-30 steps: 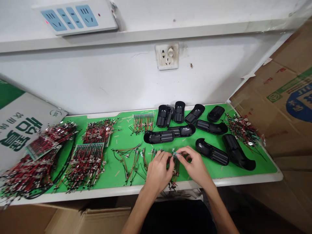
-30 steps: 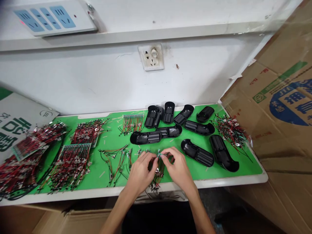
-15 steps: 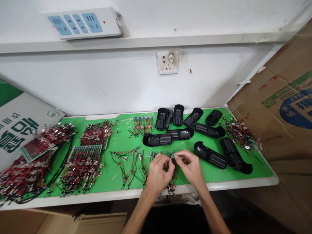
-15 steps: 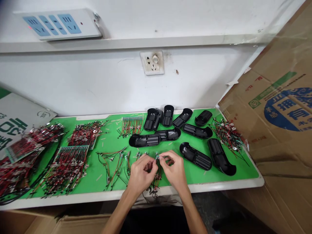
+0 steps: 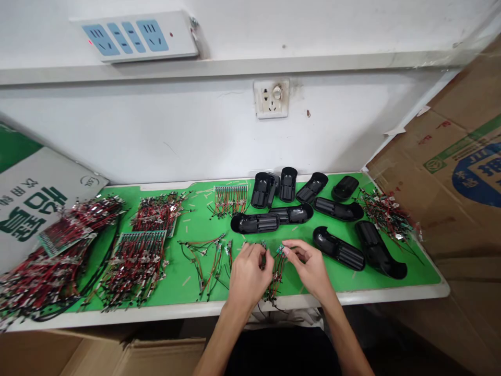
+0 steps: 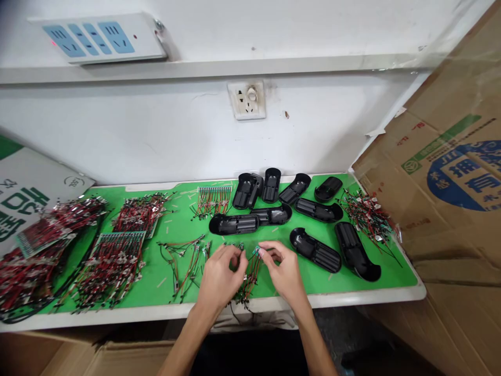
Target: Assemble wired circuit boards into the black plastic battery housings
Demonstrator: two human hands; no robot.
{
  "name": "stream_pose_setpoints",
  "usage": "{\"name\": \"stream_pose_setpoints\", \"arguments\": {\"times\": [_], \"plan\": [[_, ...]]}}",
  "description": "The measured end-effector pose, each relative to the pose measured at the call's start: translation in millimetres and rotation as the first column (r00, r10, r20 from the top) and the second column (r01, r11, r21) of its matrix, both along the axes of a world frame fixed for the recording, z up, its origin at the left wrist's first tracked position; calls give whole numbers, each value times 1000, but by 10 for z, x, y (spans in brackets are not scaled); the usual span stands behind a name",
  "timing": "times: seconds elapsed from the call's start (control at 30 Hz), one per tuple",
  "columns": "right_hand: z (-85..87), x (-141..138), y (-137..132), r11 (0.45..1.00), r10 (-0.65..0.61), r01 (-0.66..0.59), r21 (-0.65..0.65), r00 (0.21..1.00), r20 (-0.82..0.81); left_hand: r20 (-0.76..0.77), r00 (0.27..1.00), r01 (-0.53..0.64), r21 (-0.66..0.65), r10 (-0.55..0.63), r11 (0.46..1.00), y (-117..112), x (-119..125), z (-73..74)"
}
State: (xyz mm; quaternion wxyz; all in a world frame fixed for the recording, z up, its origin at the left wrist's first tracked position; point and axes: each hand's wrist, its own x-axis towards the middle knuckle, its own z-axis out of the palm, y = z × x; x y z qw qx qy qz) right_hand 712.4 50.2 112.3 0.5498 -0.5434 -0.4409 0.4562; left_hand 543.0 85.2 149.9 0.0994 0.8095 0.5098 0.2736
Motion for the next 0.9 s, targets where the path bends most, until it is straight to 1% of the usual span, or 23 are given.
{"name": "stream_pose_setpoints", "arguments": {"times": [0.13,0.3,0.37,0.5,0.57,0.63,0.73,0.8,0.9], "plan": [[-9,30,-10,1000,16,-16,5,999,-41,6,991,134,-77,-134,988,-24,61,3],[-12,17,-16,1000,5,-5,0,999,-35,33,983,184,-84,-182,979,-6,83,-26],[-14,-6,-20,1000,-18,17,-1,999,-28,79,976,205,-48,-201,978,-1,91,-47],[-17,-57,-19,998,-67,67,4,998,-12,143,963,215,97,-227,972,-7,129,-99],[-21,-62,-13,997,-74,74,4,997,-14,127,970,189,155,-209,970,-2,136,-109],[-31,-43,-6,998,-66,66,2,997,-27,86,986,125,160,-140,979,14,125,-101],[-58,17,-3,1000,-29,29,-1,998,-52,5,999,31,105,-32,994,38,93,-71],[-74,59,-3,1000,7,-7,1,998,-67,-24,1000,19,64,-18,998,36,87,-50],[-73,99,1,999,35,-33,25,996,-85,-19,999,30,10,-30,999,7,110,-28]]}}
